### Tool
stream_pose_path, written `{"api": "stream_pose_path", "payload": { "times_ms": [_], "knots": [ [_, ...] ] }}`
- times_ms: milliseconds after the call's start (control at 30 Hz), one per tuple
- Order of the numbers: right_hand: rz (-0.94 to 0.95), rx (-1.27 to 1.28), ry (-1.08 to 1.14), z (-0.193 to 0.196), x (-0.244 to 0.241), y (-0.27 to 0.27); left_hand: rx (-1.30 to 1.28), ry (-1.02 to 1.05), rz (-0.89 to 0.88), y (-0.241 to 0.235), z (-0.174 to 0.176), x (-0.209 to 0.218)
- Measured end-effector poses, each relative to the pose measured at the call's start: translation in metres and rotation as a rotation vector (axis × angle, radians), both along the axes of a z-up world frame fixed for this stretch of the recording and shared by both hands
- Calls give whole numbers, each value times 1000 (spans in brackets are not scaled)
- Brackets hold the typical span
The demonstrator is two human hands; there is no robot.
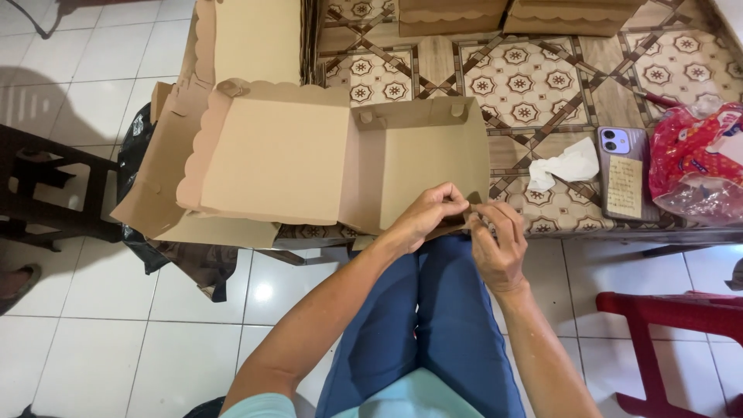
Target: The person assembles flat cardboard boxes by hand, folding flaps and inserting tabs to form rectangular containers. They repeat the process for multiple units and place finished boxes on a nearby stack.
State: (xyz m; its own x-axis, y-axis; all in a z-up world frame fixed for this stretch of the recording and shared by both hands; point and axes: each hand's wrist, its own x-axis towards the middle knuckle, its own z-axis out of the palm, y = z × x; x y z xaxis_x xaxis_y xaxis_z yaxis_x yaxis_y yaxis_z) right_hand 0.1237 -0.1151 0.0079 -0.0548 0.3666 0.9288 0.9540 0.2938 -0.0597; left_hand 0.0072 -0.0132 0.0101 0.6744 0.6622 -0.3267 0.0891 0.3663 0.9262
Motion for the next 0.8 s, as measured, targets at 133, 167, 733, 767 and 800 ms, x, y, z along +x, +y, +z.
{"api": "stream_pose_path", "payload": {
  "times_ms": [133,167,733,767,800],
  "knots": [
    [12,-98,36,8,5,-3,62,127,-48,13,2,-2],
    [48,-176,48,9,8,-4,108,208,-97,17,7,0],
    [36,-741,-78,8,39,-1,-42,507,-476,69,15,33],
    [71,-723,-42,2,42,4,-3,510,-501,71,1,36],
    [106,-704,-5,-3,45,9,37,514,-527,73,-13,39]
  ]
}}
